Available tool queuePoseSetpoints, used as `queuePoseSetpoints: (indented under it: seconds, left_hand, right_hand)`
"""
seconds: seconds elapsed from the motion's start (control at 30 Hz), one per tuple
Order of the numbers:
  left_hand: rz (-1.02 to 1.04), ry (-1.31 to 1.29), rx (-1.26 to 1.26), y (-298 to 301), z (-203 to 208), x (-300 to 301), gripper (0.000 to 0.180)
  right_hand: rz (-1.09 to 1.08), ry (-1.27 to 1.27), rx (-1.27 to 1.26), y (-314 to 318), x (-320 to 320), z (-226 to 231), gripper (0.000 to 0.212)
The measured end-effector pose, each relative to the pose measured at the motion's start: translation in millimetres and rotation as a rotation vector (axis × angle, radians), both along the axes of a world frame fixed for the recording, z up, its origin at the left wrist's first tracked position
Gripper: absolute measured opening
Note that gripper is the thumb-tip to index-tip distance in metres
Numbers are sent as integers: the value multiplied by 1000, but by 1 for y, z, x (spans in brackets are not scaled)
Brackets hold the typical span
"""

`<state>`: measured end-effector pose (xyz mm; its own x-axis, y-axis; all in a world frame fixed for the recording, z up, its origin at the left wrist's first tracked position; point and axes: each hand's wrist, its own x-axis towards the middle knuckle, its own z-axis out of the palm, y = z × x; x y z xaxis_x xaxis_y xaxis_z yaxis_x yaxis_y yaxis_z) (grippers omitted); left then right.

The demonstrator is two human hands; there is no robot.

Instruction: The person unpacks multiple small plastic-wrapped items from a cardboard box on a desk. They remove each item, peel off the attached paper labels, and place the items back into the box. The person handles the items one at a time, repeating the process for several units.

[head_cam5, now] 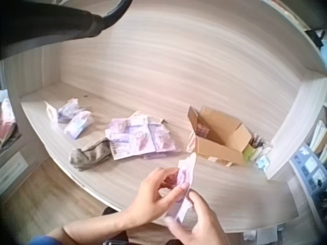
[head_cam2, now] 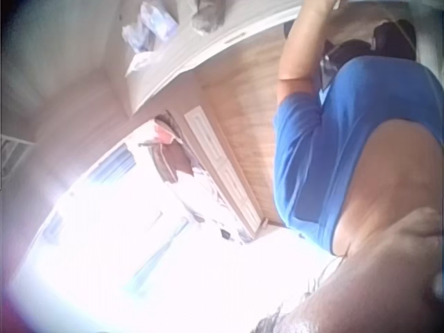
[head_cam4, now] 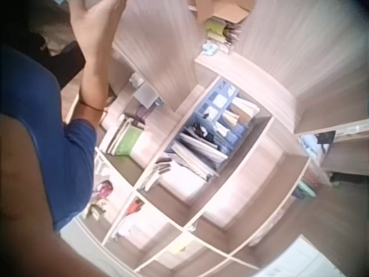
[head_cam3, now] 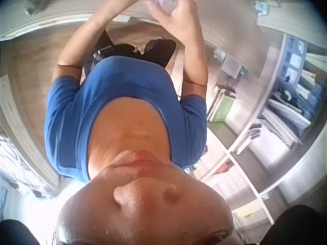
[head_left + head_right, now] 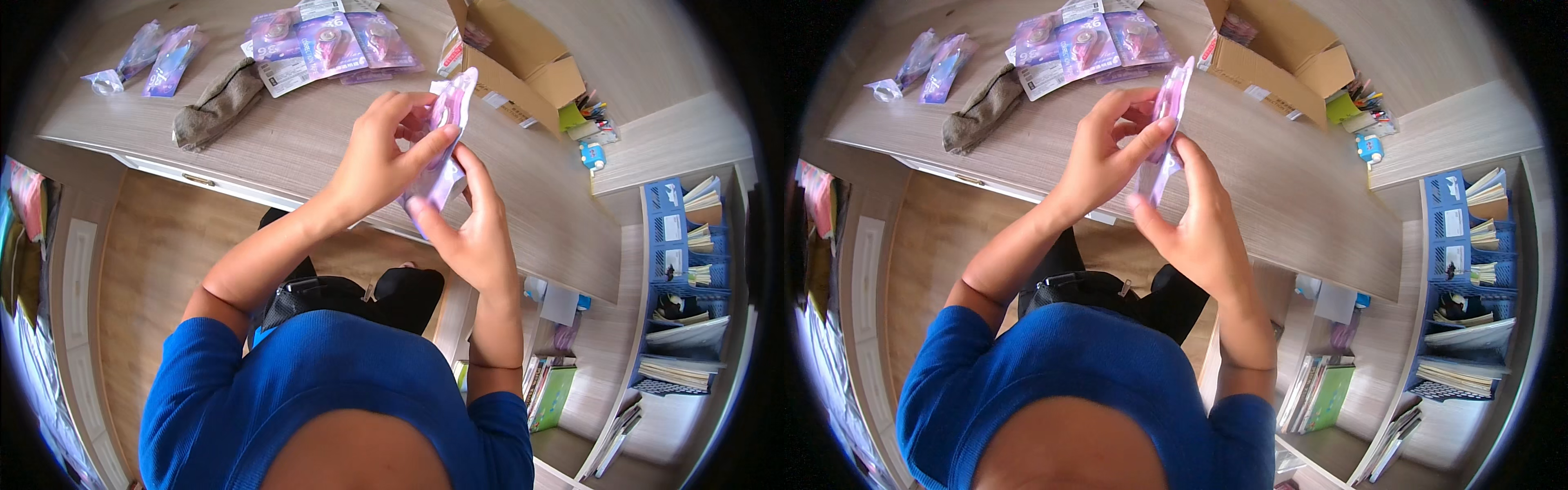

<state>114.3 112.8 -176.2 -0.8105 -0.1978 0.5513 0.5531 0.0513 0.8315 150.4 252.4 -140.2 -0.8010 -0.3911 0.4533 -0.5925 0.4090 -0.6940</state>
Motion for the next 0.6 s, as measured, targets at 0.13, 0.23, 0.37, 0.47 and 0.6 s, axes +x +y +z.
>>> queuePoseSetpoints:
  seconds: [0.13,0.23,0.37,0.47,0.6]
  left_hand:
    - [-22,-142,-145,-7,5,2,33]
    - [-53,-221,-163,-6,7,4,35]
    - [-164,-289,-181,-9,14,4,35]
    - [-333,-368,-190,-14,20,3,35]
    - [-465,-362,-190,-17,20,1,34]
  right_hand:
    - [78,-370,-266,10,-3,-9,34]
    - [-4,-308,-188,6,-2,-10,28]
    - [30,-313,-113,15,-4,-5,20]
    - [110,-276,-157,21,-6,-4,16]
    - [116,-224,-133,20,0,-1,17]
